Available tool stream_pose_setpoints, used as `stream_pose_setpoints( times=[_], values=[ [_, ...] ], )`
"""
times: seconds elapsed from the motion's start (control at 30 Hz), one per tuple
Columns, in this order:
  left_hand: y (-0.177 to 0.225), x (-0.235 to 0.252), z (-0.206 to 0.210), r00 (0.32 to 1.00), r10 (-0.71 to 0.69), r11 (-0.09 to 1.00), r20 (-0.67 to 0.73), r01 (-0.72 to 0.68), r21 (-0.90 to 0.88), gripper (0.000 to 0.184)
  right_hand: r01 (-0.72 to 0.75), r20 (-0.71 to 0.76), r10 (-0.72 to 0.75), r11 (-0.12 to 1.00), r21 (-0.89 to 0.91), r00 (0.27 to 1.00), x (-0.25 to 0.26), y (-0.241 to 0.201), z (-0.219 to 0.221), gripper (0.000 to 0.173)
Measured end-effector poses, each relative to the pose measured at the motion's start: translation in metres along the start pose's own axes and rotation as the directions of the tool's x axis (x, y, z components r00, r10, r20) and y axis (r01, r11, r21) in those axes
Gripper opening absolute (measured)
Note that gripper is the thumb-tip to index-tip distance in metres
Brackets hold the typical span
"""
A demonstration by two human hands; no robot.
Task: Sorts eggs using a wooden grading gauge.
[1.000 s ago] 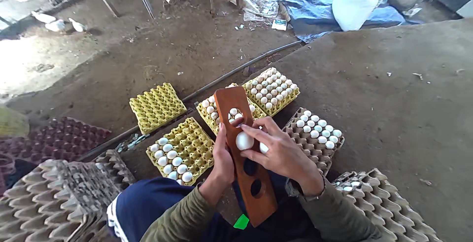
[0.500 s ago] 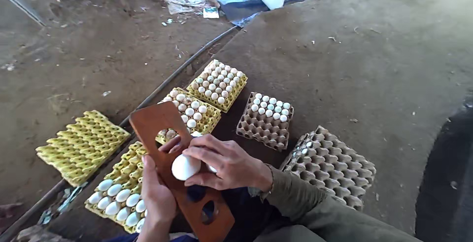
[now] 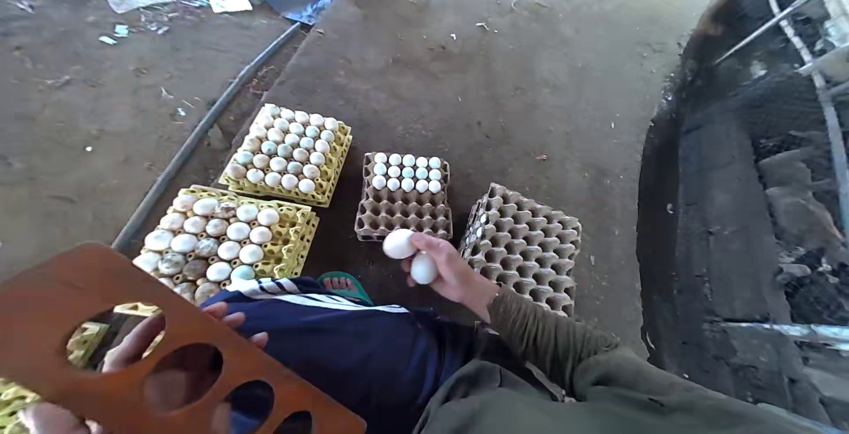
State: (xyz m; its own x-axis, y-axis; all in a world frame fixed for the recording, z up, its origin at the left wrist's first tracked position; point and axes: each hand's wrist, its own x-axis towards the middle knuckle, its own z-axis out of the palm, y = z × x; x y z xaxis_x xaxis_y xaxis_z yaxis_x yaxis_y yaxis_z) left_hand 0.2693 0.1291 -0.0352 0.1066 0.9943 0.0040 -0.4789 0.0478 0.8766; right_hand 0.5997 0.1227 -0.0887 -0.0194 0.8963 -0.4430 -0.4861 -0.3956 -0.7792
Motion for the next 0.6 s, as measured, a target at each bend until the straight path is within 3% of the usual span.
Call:
stream_pose_setpoints(
  times=[0.07,0.17,0.27,0.37,0.47,0.6],
  values=[
    [-0.002,0.003,0.001,1.000,-0.001,1.000,0.023,0.001,-0.021,0.056,-0.076,-0.255,0.084,0.996,0.043,0.963,-0.005,0.006,-0.042,0.036],
    [-0.006,0.004,0.007,0.998,-0.003,0.999,0.055,0.006,-0.041,0.060,-0.030,-0.501,0.062,0.997,0.073,0.863,-0.009,-0.002,-0.103,0.040],
    [-0.007,0.004,0.014,0.999,-0.010,0.998,0.051,0.013,-0.055,0.062,0.029,-0.673,-0.149,0.982,-0.185,0.725,-0.002,-0.028,-0.157,0.042],
    [-0.009,0.003,0.017,0.998,-0.004,0.997,0.061,0.009,-0.080,0.062,-0.083,-0.725,-0.376,0.856,-0.510,0.576,0.018,-0.051,-0.219,0.047],
    [-0.011,0.002,0.017,0.999,0.002,0.996,0.053,0.002,-0.088,0.072,-0.282,-0.717,-0.419,0.717,-0.638,0.557,0.036,-0.067,-0.256,0.056],
    [-0.013,0.001,0.018,0.998,0.013,0.995,0.063,-0.006,-0.101,0.073,-0.392,-0.690,-0.363,0.619,-0.681,0.626,0.050,-0.076,-0.270,0.057]
  ],
)
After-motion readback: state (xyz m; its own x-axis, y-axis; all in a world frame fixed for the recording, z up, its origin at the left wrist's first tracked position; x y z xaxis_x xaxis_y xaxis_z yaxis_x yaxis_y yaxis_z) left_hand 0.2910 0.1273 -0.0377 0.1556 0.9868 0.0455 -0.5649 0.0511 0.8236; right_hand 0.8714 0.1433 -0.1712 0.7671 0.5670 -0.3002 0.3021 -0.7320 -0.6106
